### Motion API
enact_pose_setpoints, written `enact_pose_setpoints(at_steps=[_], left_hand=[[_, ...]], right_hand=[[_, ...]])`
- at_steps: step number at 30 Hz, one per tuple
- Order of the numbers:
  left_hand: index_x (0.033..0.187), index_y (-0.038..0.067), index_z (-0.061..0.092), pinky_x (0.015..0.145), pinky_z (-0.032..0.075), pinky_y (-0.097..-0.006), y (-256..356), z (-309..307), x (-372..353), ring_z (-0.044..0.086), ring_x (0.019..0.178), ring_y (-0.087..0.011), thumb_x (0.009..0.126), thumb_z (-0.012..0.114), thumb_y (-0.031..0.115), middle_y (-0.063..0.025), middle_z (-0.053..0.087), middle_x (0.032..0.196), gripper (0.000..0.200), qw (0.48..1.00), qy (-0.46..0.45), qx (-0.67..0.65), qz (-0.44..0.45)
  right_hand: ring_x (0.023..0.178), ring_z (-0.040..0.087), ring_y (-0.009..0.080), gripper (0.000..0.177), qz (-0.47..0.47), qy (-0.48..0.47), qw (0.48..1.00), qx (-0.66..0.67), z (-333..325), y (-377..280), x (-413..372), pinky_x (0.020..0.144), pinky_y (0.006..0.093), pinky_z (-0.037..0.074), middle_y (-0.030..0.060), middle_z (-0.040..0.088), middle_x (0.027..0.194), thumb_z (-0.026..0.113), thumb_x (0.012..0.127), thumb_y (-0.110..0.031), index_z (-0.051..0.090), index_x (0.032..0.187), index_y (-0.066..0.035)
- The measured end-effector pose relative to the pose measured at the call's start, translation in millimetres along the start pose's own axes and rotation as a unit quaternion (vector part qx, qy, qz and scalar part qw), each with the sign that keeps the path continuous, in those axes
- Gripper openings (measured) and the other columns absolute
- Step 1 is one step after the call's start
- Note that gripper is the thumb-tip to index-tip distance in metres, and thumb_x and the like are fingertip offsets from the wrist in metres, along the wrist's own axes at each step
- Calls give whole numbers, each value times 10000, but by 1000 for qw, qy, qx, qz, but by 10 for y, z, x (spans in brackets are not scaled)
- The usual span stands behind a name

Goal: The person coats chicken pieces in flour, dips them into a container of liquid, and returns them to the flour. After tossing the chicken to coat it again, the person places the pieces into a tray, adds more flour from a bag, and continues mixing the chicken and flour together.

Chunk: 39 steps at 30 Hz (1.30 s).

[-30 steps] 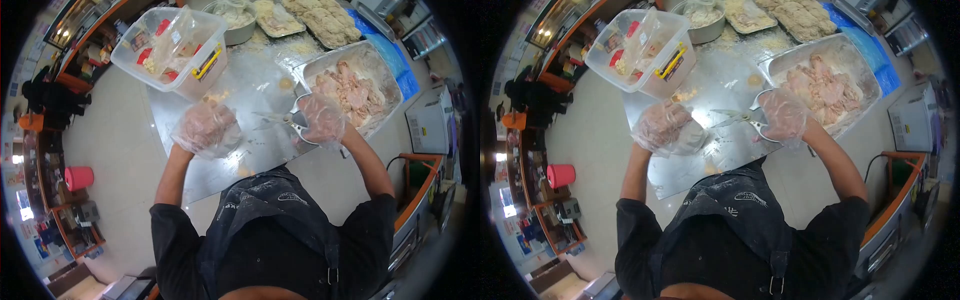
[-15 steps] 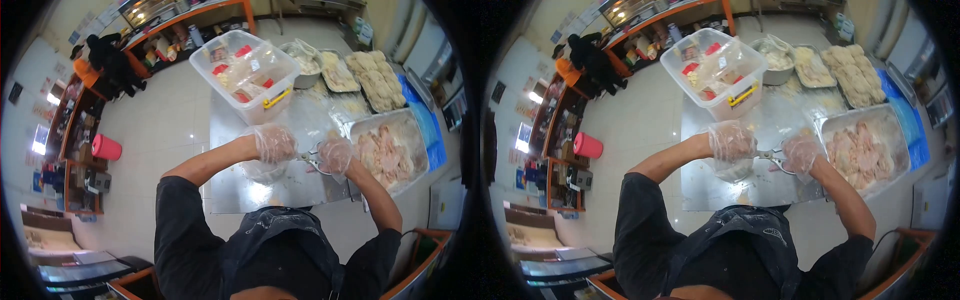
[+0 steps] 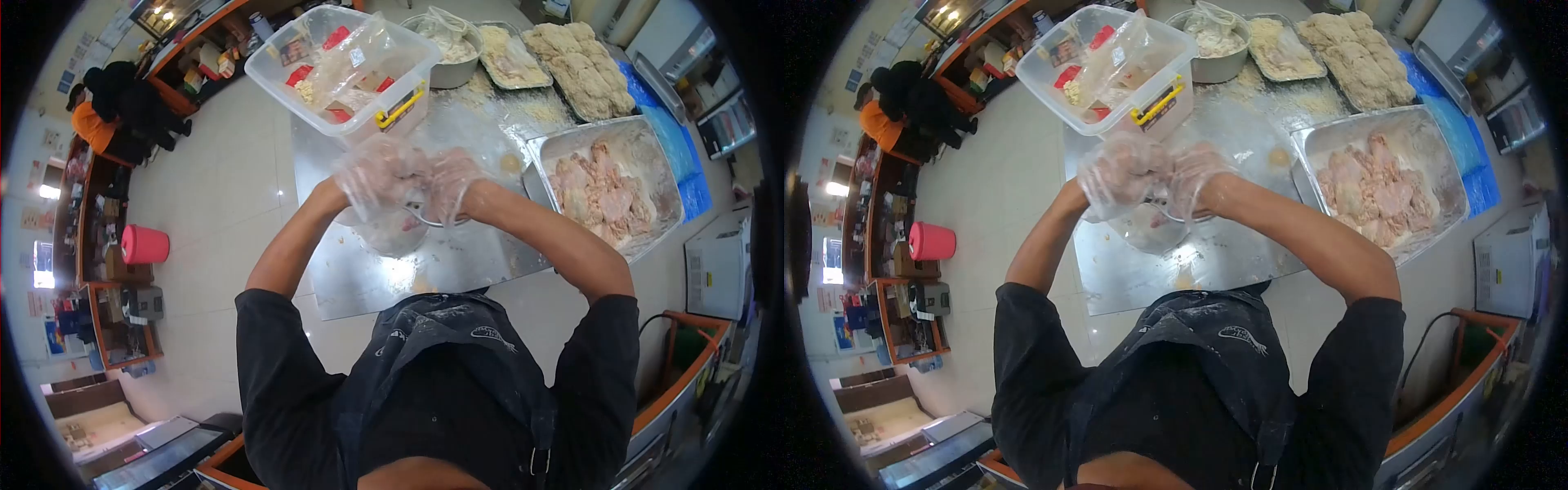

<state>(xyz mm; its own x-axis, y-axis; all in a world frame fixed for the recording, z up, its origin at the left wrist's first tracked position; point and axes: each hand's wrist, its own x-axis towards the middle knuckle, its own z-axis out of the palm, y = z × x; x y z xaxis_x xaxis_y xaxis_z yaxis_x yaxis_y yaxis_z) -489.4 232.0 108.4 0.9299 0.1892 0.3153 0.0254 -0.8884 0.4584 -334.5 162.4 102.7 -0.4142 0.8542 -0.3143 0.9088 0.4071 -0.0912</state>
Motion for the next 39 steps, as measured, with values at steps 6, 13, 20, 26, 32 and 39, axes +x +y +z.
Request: enact_pose_setpoints(at_steps=[6,13,20,26,32,39], left_hand=[[775,18,652,643,480,-339,173,-533,-30,607,698,-253,808,646,159,-108,629,745,145,989,111,-31,-95],[860,19,685,643,465,-273,129,-720,-167,610,701,-166,849,627,159,-81,666,797,152,872,393,-149,-251],[903,-1,654,601,457,-273,-307,-491,-985,563,650,-132,860,630,166,-56,629,685,174,716,529,58,-452],[1380,44,272,938,402,-336,-658,962,-1477,511,1127,-263,879,578,261,-198,485,1262,625,768,409,-259,-419],[1334,100,352,1007,341,-427,466,936,-995,471,1162,-327,736,712,297,-186,424,1319,726,917,340,13,-207],[628,101,486,554,387,-418,-23,1180,-788,486,572,-269,764,667,166,-68,450,584,235,961,110,231,-104]], right_hand=[[919,628,302,825,-16,-38,999,-34,-229,-121,18,829,379,470,159,662,928,507,642,-799,681,937,-49],[953,615,300,796,-36,-39,998,-23,-190,-204,211,850,376,465,168,655,996,439,716,-780,696,938,-60],[1004,582,352,810,147,60,955,251,773,560,37,870,382,455,225,620,1045,437,735,-763,643,1051,-46],[1028,573,365,726,433,101,861,246,1737,534,-135,885,425,443,227,595,1110,562,754,-615,563,1168,-18],[1015,576,357,524,328,383,816,284,2064,117,-565,892,426,444,202,596,1102,666,771,-377,559,1151,-32],[962,594,308,489,292,313,757,494,2218,-353,-897,854,386,460,176,609,1044,622,814,-407,568,1111,-22]])
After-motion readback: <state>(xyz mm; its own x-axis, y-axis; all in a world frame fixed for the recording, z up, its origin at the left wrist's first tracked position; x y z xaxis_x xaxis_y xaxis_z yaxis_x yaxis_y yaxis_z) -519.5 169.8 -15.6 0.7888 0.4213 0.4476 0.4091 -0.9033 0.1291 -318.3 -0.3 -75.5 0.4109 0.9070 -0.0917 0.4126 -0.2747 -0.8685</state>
